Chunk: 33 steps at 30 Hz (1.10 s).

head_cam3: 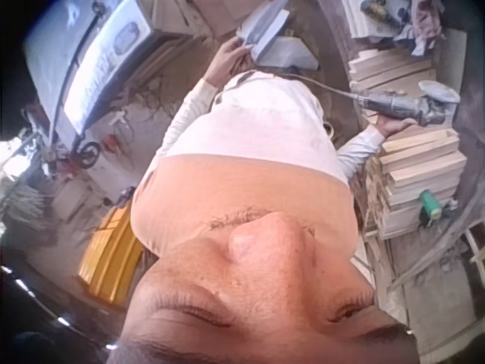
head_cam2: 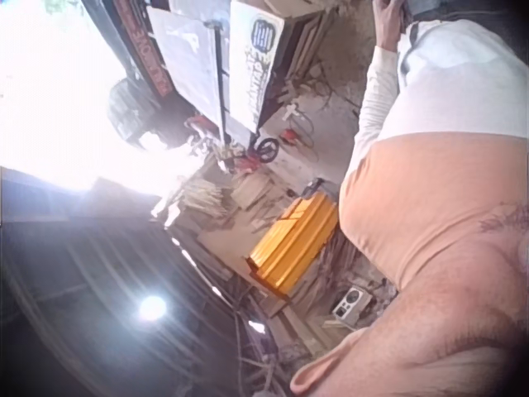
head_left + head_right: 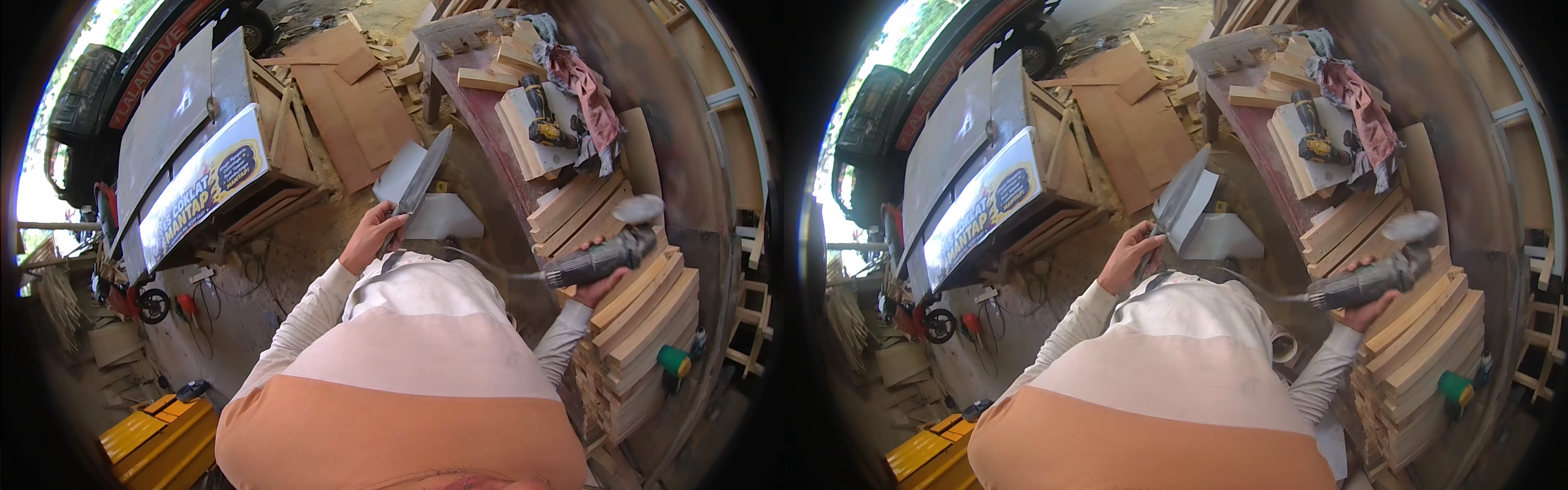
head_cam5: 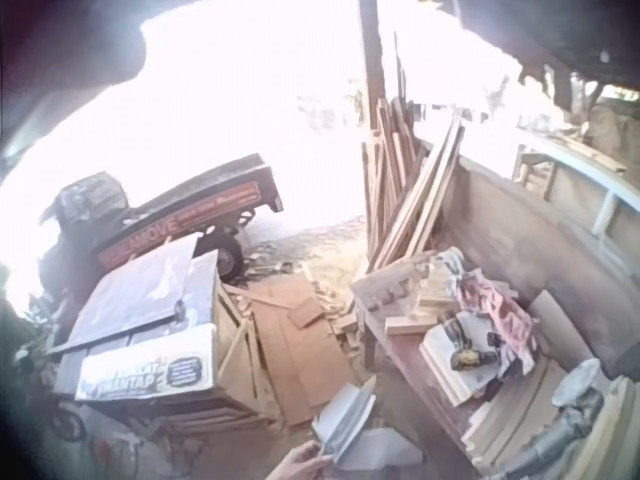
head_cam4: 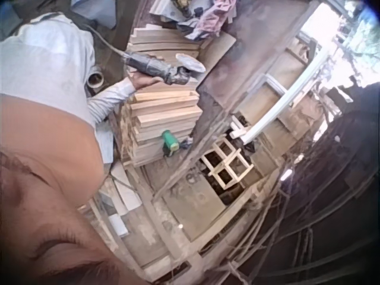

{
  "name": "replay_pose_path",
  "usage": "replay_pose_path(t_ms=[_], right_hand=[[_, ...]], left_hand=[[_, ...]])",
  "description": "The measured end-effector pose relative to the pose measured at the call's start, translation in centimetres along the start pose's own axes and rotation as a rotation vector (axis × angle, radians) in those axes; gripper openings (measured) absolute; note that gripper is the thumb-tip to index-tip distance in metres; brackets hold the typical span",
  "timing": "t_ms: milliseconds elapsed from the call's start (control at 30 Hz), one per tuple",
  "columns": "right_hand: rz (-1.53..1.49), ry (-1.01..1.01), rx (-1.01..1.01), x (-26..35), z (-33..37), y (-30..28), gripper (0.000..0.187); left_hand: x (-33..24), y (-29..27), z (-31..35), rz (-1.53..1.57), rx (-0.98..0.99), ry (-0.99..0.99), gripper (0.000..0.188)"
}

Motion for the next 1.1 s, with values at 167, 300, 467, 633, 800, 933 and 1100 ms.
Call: replay_pose_path(t_ms=[167,300,467,633,800,933,1100], right_hand=[[0.096,0.063,-0.238,-7.2,0.3,-0.7,0.079],[0.013,0.075,-0.13,-9.0,0.6,1.9,0.075],[0.16,0.133,-0.108,-10.1,0.3,2.9,0.077],[0.418,0.165,-0.131,-10.8,-0.7,6.6,0.087],[0.844,0.198,0.156,-14.0,-0.3,11.4,0.06],[1.201,0.154,0.432,-17.4,2.5,18.6,0.058],[1.264,0.181,0.676,-20.9,5.6,24.2,0.063]], left_hand=[[0.7,-0.8,-1.1,-0.004,0.007,0.02,0.017],[1.1,-2.7,-0.2,-0.002,-0.041,0.006,0.018],[2.1,-6.0,0.5,-0.021,-0.098,-0.006,0.024],[2.4,-8.1,0.8,0.056,-0.141,-0.019,0.026],[0.6,-9.0,1.0,-0.041,-0.173,0.005,0.025],[-0.5,-9.1,1.1,-0.106,-0.208,0.054,0.026],[-1.4,-8.8,1.3,-0.138,-0.213,0.073,0.028]])
Point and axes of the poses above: each hand's wrist, its own z-axis away from the middle knuckle, its own y-axis out of the palm, x = y × z, the point moved 10 cm from there along -z, towards the middle knuckle, and after that the axes turned 5 degrees about -x, right-handed, at the moved point
